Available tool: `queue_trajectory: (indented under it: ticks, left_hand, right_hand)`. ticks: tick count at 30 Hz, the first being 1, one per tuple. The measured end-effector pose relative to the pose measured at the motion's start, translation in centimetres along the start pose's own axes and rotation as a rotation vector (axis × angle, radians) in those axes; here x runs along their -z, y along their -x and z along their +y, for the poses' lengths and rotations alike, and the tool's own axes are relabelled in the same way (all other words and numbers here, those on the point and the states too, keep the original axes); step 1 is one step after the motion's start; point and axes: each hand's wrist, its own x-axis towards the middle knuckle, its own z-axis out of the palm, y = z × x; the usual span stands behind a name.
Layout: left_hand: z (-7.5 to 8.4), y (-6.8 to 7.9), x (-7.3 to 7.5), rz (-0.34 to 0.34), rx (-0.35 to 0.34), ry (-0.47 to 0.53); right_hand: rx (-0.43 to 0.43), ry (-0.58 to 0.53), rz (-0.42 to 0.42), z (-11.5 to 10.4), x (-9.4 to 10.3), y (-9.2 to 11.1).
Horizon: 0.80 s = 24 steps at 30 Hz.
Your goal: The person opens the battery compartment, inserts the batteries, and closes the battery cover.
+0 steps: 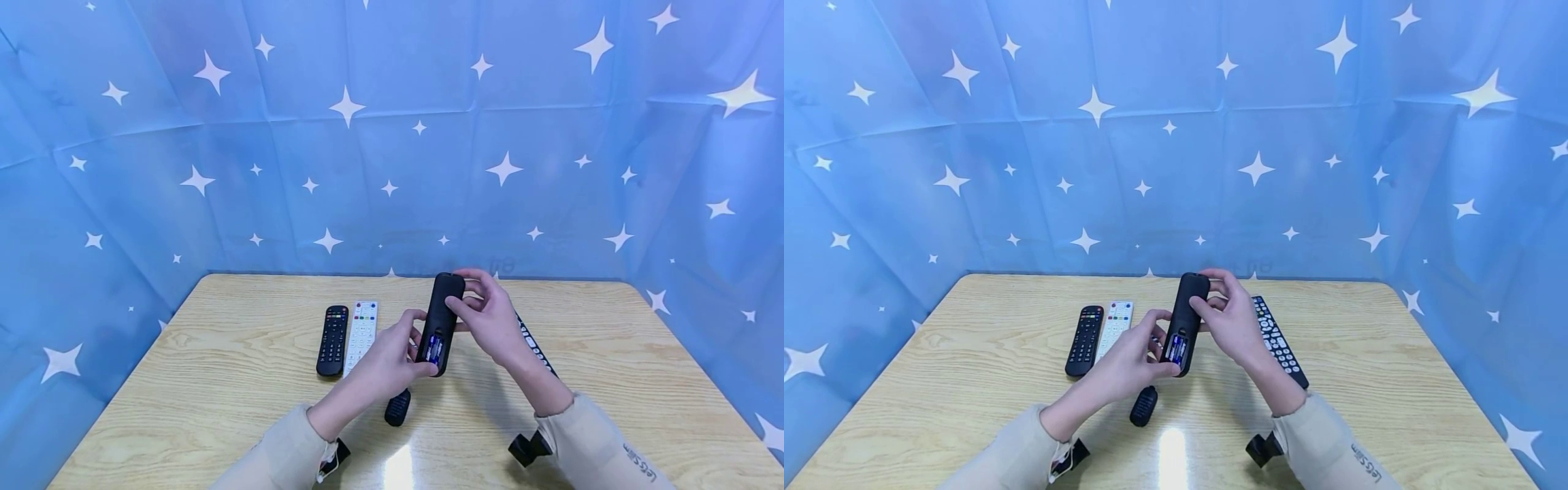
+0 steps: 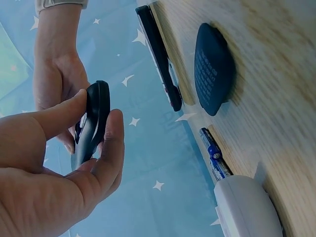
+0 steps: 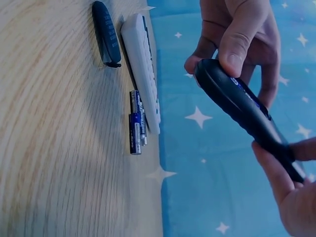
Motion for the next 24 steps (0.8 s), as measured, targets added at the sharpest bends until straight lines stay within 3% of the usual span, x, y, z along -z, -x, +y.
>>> queue_trajectory:
  ticks: [9, 17, 24]
  left_hand:
    - [-0.03, -0.02, -0.02, 0.013, -0.043, 0.000]
    - [-0.15, -0.19, -0.02, 0.006, -0.022, 0.018]
    - [-0.35, -0.49, 0.04, 0.006, -0.022, -0.046]
  right_hand:
    - [0.003, 0.006, 0.002, -0.09, -0.05, 0.02]
    - [0.013, 0.016, 0.004, -0.14, -0.17, -0.02]
    - [0.007, 0.032, 0.004, -0.06, -0.18, -0.06]
